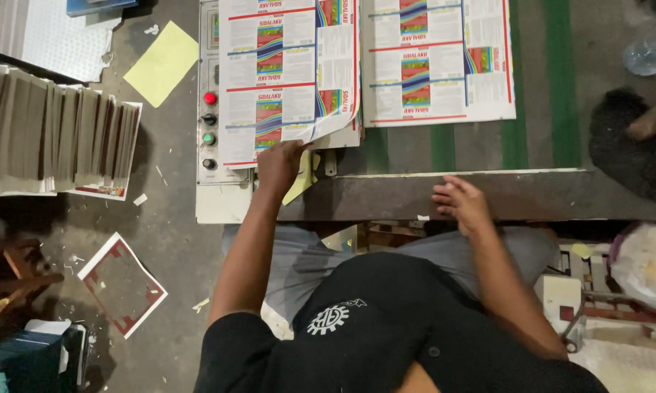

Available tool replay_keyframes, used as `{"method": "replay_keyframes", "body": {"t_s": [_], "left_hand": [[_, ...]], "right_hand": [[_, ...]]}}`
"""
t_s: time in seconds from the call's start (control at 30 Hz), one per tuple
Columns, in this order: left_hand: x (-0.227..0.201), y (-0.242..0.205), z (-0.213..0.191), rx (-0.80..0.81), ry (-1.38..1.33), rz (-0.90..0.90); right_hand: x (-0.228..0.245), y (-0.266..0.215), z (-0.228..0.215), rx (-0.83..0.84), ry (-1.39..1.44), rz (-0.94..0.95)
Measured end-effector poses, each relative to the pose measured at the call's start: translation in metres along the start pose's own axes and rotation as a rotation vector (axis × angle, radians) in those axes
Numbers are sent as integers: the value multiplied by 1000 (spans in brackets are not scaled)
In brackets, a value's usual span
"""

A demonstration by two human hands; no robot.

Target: The person sits on the floor and sorts through a stack of printed papers, flipping through them and separating them into piles. The person occasionally lifts and repositions the stacks to continue sorting.

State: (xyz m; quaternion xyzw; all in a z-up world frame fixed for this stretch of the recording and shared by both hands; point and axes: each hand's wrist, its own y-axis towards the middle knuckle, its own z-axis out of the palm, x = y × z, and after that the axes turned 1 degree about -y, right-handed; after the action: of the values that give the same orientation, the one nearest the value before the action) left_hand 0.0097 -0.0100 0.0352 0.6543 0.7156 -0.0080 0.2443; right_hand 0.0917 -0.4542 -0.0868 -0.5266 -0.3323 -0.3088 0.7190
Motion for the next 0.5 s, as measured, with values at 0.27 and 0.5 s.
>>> {"method": "replay_keyframes", "body": {"t_s": [0.27, 0.5], "left_hand": [[5, 17, -16, 243, -81, 2], [-36, 10, -11, -444, -204, 284]], "right_hand": [[10, 0, 73, 226, -80, 1], [30, -2, 121, 383, -154, -110]]}}
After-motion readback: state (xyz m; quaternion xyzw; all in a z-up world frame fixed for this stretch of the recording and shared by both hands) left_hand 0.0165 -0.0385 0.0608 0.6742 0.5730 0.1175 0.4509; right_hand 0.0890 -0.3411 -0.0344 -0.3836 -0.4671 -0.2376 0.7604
